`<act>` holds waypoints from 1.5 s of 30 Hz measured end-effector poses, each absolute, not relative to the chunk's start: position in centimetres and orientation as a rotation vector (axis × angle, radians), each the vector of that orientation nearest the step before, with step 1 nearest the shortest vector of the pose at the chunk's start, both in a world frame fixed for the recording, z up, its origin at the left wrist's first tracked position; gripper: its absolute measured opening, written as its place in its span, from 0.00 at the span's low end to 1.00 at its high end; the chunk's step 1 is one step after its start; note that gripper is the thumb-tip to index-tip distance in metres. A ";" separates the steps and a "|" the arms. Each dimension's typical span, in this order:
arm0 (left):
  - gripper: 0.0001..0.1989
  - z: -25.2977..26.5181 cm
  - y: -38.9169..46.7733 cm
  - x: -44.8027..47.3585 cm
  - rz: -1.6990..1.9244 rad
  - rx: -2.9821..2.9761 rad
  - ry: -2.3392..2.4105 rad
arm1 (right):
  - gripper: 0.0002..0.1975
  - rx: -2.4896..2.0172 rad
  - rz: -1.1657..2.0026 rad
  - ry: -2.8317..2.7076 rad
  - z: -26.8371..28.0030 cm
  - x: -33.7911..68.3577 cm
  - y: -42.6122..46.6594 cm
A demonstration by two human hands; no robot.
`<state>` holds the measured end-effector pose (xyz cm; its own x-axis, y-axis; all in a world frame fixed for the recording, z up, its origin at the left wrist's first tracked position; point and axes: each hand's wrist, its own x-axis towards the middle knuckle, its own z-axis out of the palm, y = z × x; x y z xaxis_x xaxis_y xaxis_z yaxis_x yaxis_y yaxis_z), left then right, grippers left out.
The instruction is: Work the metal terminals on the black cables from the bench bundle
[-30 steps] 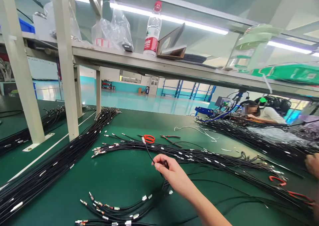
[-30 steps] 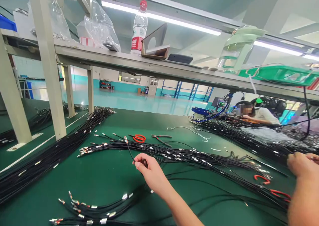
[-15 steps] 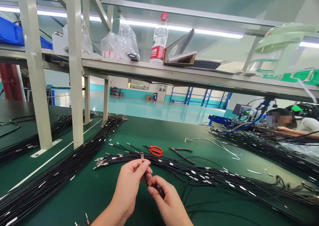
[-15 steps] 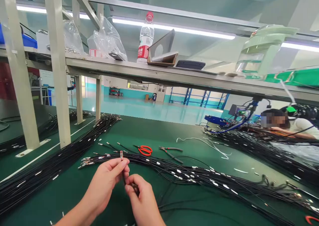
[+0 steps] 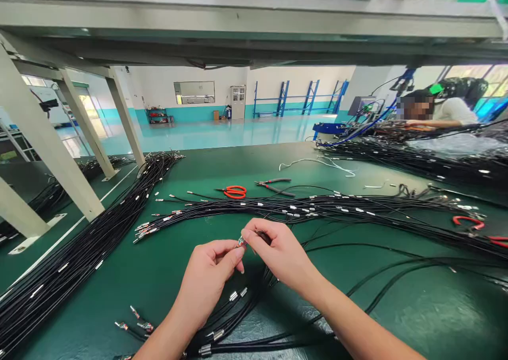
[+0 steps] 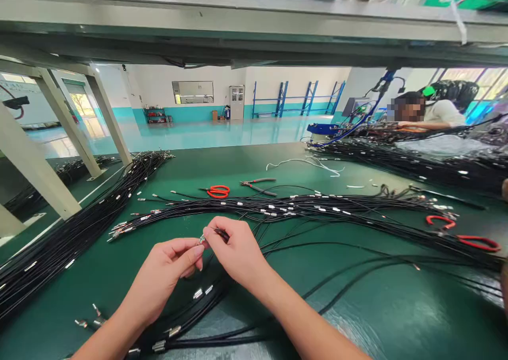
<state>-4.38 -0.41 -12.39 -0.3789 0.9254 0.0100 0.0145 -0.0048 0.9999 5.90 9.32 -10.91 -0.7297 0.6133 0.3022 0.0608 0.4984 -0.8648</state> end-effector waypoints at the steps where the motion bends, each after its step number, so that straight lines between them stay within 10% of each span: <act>1: 0.11 -12.4 -0.4 -4.4 1.540 0.965 1.492 | 0.11 -0.556 1.200 -2.155 -10.9 5.9 9.3; 45: 0.09 -13.1 -0.5 -4.4 1.777 0.827 1.579 | 0.11 -0.481 1.406 -2.124 -11.0 6.2 9.6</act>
